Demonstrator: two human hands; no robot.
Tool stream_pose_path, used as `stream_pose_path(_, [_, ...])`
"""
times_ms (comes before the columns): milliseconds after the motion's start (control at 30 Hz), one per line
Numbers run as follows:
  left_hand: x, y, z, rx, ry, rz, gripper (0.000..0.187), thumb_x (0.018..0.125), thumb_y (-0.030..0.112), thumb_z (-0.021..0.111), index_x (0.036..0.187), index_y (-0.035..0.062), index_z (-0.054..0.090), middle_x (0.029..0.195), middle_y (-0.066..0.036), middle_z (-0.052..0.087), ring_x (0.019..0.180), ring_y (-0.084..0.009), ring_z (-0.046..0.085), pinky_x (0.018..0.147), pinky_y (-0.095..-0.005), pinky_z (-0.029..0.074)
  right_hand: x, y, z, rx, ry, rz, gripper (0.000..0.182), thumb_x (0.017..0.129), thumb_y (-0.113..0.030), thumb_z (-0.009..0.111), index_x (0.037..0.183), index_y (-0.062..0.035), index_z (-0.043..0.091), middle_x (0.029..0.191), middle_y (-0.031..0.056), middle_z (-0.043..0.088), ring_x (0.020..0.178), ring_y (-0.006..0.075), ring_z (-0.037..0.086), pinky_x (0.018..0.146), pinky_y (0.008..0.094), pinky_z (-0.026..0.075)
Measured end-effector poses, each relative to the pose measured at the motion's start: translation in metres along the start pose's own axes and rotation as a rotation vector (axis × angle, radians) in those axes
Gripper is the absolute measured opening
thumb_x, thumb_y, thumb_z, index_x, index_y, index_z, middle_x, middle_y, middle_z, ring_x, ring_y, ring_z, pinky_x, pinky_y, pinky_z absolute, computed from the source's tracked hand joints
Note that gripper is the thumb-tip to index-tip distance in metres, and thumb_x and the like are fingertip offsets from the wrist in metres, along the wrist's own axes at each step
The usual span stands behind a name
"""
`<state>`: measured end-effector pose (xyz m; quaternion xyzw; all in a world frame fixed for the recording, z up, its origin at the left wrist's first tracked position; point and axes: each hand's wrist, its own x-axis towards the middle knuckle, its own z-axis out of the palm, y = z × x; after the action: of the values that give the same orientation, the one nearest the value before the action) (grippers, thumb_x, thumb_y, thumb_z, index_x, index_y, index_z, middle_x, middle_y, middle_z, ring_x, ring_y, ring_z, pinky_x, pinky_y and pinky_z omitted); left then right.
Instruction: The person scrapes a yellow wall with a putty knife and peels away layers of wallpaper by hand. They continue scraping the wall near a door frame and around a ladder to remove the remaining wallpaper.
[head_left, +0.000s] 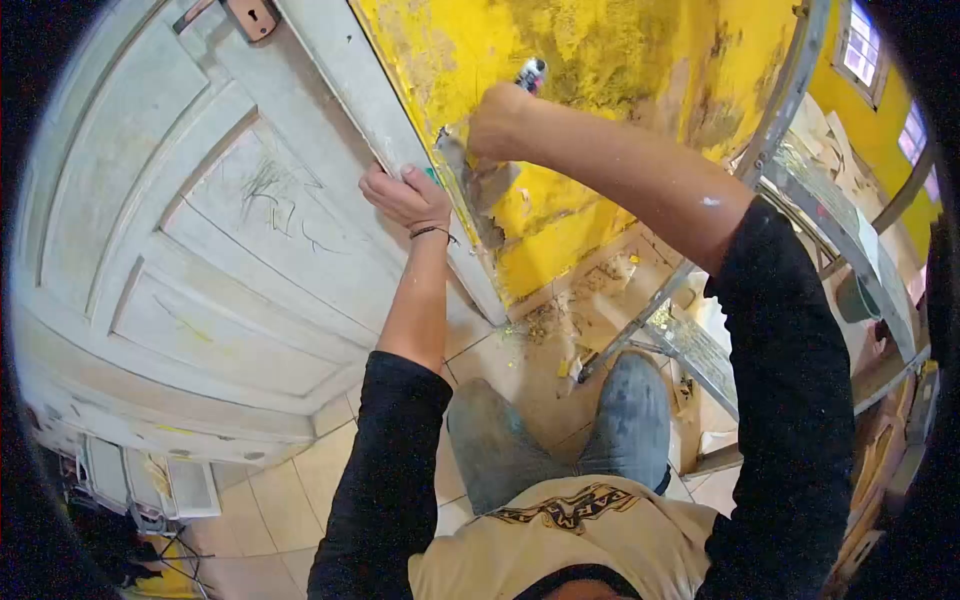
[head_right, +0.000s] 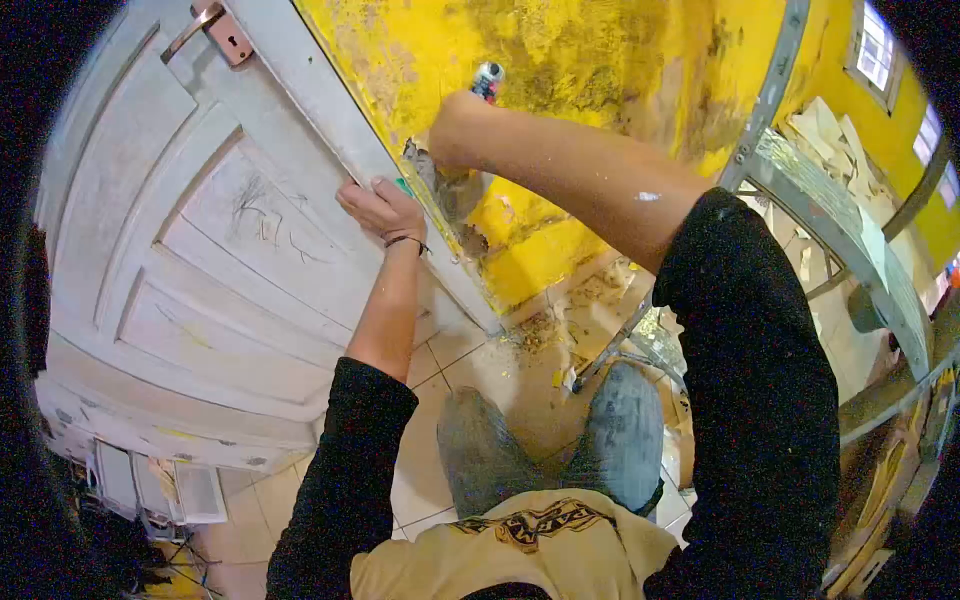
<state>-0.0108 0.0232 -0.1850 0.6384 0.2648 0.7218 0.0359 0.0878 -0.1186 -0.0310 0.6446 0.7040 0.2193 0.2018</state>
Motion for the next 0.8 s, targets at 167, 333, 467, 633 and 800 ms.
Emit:
stream_pose_path(167, [0.004, 0.003, -0.001, 0.000, 0.043, 0.093, 0.038, 0.093, 0.025, 0.049, 0.112, -0.0073, 0.046, 0.102, -0.027, 0.047, 0.097, -0.0456, 0.046, 0.088, -0.0533, 0.037, -0.030, -0.001, 0.013, 0.156, -0.024, 0.138, 0.016, 0.090, -0.018, 0.061, 0.096, -0.0147, 0.075, 0.096, 0.0095, 0.075, 0.090, 0.0306, 0.073, 0.070, 0.0424, 0.059])
stream_pose_path(333, [0.002, 0.003, 0.001, -0.004, 0.029, 0.022, 0.040, 0.093, 0.027, 0.049, 0.113, -0.0075, 0.046, 0.103, -0.027, 0.048, 0.097, -0.0463, 0.045, 0.089, -0.0533, 0.036, -0.044, -0.035, 0.041, 0.352, 0.174, 0.313, 0.016, 0.087, -0.014, 0.062, 0.102, -0.0120, 0.067, 0.086, 0.0108, 0.070, 0.086, 0.0300, 0.072, 0.067, 0.0422, 0.058])
stream_pose_path(467, [0.002, 0.005, -0.001, -0.018, 0.026, 0.036, 0.041, 0.093, 0.028, 0.049, 0.113, -0.0075, 0.046, 0.104, -0.027, 0.048, 0.098, -0.0459, 0.046, 0.089, -0.0538, 0.037, -0.044, -0.055, 0.075, 0.240, 0.392, 0.366, 0.009, 0.087, -0.017, 0.062, 0.094, -0.0148, 0.066, 0.083, 0.0082, 0.066, 0.079, 0.0253, 0.071, 0.061, 0.0413, 0.055])
stream_pose_path(633, [-0.001, 0.001, 0.001, 0.023, 0.007, -0.018, 0.041, 0.094, 0.029, 0.048, 0.113, -0.0077, 0.047, 0.105, -0.027, 0.048, 0.099, -0.0455, 0.046, 0.089, -0.0544, 0.037, -0.041, -0.050, 0.097, 0.246, 0.355, 0.272, 0.013, 0.088, -0.021, 0.061, 0.086, -0.0163, 0.073, 0.083, 0.0071, 0.072, 0.077, 0.0262, 0.073, 0.061, 0.0397, 0.055])
stream_pose_path(800, [0.003, 0.002, 0.001, -0.001, 0.049, 0.083, 0.038, 0.095, 0.028, 0.047, 0.110, -0.0064, 0.047, 0.105, -0.027, 0.048, 0.100, -0.0457, 0.046, 0.090, -0.0547, 0.036, -0.014, -0.055, 0.092, 0.102, 0.312, 0.152, 0.015, 0.087, -0.020, 0.063, 0.081, -0.0168, 0.076, 0.082, 0.0058, 0.074, 0.078, 0.0249, 0.074, 0.060, 0.0383, 0.053])
